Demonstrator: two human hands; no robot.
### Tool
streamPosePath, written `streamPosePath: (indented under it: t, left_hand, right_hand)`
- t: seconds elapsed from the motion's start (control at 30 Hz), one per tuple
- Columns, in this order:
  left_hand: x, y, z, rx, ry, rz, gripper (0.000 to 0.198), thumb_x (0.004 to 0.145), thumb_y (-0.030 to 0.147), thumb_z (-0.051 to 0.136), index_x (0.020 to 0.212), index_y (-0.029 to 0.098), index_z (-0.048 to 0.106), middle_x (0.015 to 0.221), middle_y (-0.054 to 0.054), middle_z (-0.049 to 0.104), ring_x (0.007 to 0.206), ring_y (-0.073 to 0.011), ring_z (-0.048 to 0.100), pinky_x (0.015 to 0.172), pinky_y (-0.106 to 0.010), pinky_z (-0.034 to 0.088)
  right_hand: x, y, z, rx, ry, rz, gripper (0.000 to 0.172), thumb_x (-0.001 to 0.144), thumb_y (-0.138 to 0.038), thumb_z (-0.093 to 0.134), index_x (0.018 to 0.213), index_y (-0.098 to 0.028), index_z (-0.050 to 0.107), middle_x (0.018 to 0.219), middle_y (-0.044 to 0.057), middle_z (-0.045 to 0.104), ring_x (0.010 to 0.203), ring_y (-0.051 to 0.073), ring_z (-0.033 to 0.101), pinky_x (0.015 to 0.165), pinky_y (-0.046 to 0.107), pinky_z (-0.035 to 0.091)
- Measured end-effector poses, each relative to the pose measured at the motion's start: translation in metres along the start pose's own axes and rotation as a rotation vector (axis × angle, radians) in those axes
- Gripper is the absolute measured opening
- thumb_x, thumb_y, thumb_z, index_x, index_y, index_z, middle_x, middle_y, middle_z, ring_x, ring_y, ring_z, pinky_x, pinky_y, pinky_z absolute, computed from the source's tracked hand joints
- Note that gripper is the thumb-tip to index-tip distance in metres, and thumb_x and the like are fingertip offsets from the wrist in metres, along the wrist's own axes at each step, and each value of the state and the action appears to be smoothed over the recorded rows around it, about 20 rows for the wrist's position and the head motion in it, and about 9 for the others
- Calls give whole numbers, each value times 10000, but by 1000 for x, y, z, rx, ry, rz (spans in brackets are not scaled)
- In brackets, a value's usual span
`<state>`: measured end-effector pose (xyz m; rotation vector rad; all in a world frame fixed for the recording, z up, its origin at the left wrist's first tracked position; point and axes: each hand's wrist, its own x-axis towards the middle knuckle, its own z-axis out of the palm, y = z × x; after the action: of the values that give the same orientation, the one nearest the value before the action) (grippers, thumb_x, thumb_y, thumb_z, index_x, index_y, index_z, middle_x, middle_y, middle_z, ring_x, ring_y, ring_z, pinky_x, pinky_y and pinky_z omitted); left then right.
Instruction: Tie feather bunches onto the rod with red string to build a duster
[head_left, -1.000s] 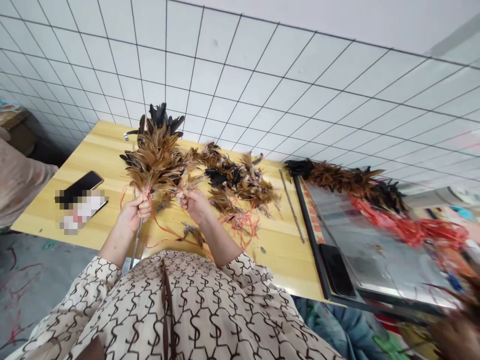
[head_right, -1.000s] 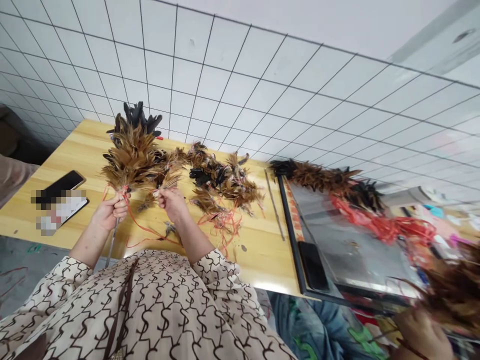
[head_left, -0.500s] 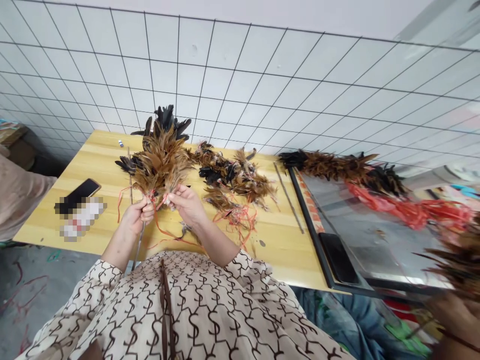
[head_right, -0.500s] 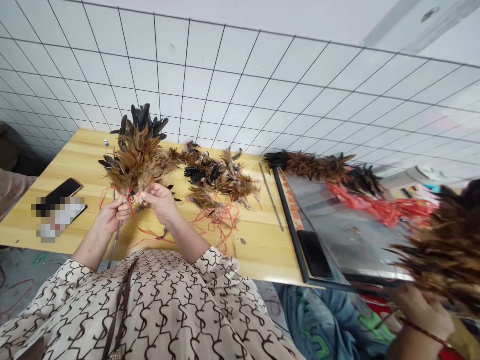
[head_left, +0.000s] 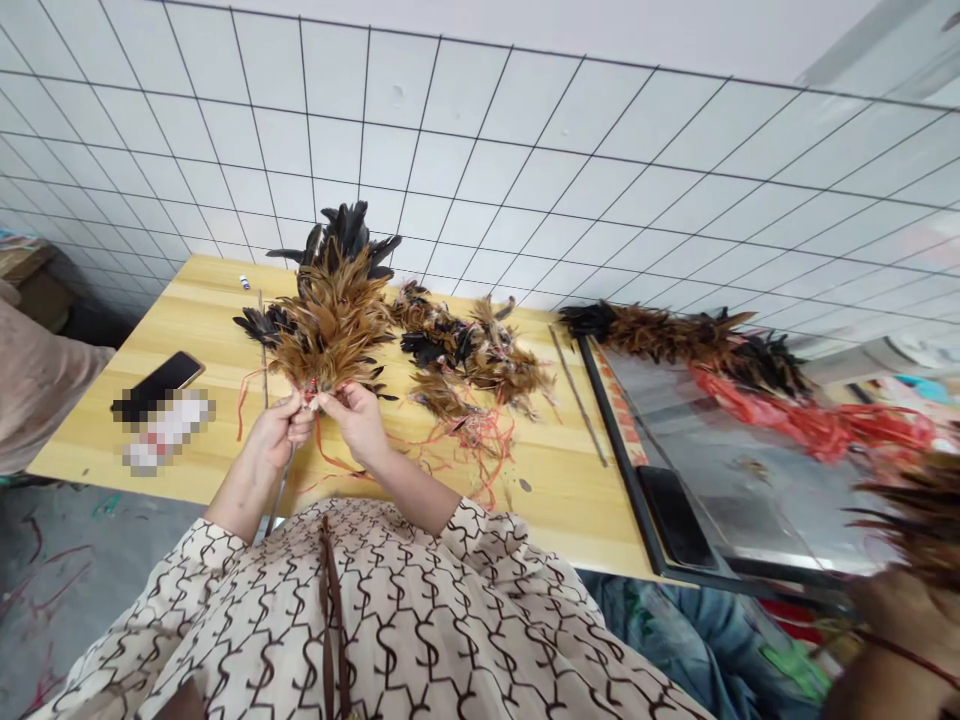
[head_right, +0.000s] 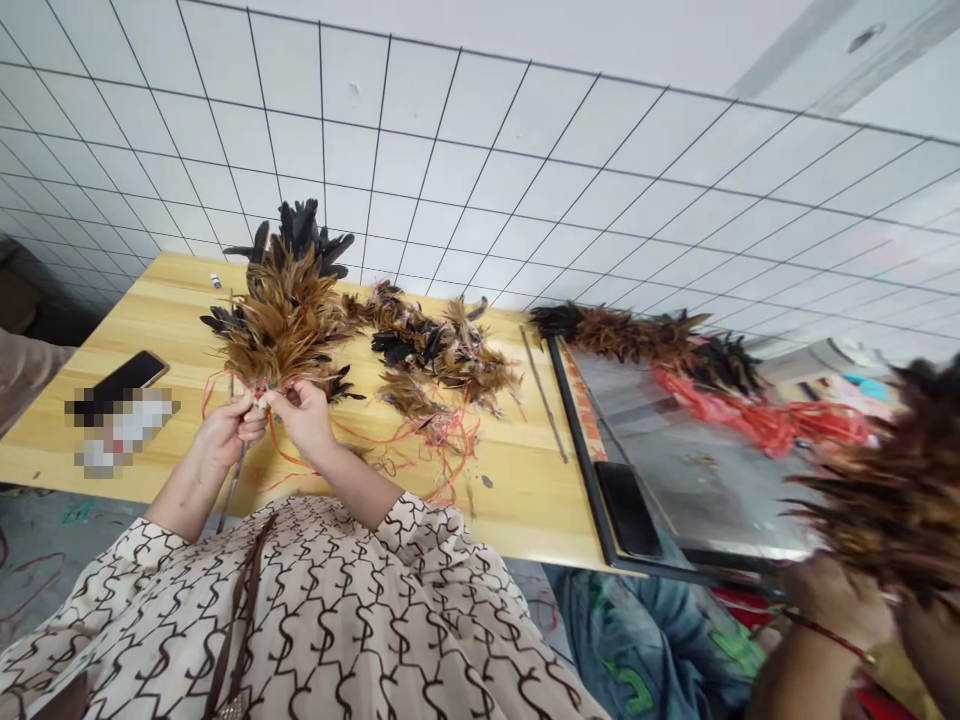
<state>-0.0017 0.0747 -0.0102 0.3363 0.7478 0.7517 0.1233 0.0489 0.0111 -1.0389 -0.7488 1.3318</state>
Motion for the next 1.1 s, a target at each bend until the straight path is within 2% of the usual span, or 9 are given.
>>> streamPosePath:
  t: [0.4,0.63,0.8,1.1]
  left_hand:
    - [-3,-5,9,127,-4,54,301,703,298,706,633,147,456,459,87,313,337,0,195,328,-110,121]
    - [-4,-7,15,213,8,123,294,663,323,714,612,123,505,475,23,470,322,7,202,320,-125,103]
    - [-6,-7,20,211,43,120,323,625,335,737,597,136,484,420,51,420,311,5,198,332,-120,94]
    - [-5,-11,20,243,81,127,339,661,365,726,615,151,467,406,83,340,324,-6,190,354,-131,79]
  right_hand:
    - [4,15,-2,-34,69,-79,228,607,-285,732,605,-186,527,594,-39,552,584,94,489,637,256,415]
    - [5,25,-5,-104,85,-77,247,647,-339,723,631,-189,528,613,-22,562,599,115,518,595,255,427]
    - [5,23,-3,-114,139,-114,225,622,-294,720,595,-193,520,599,-43,529,575,95,478,624,251,412]
    - [4,24,-2,-22,173,-46,198,583,-225,712,575,-192,517,547,-64,512,535,82,437,612,249,383]
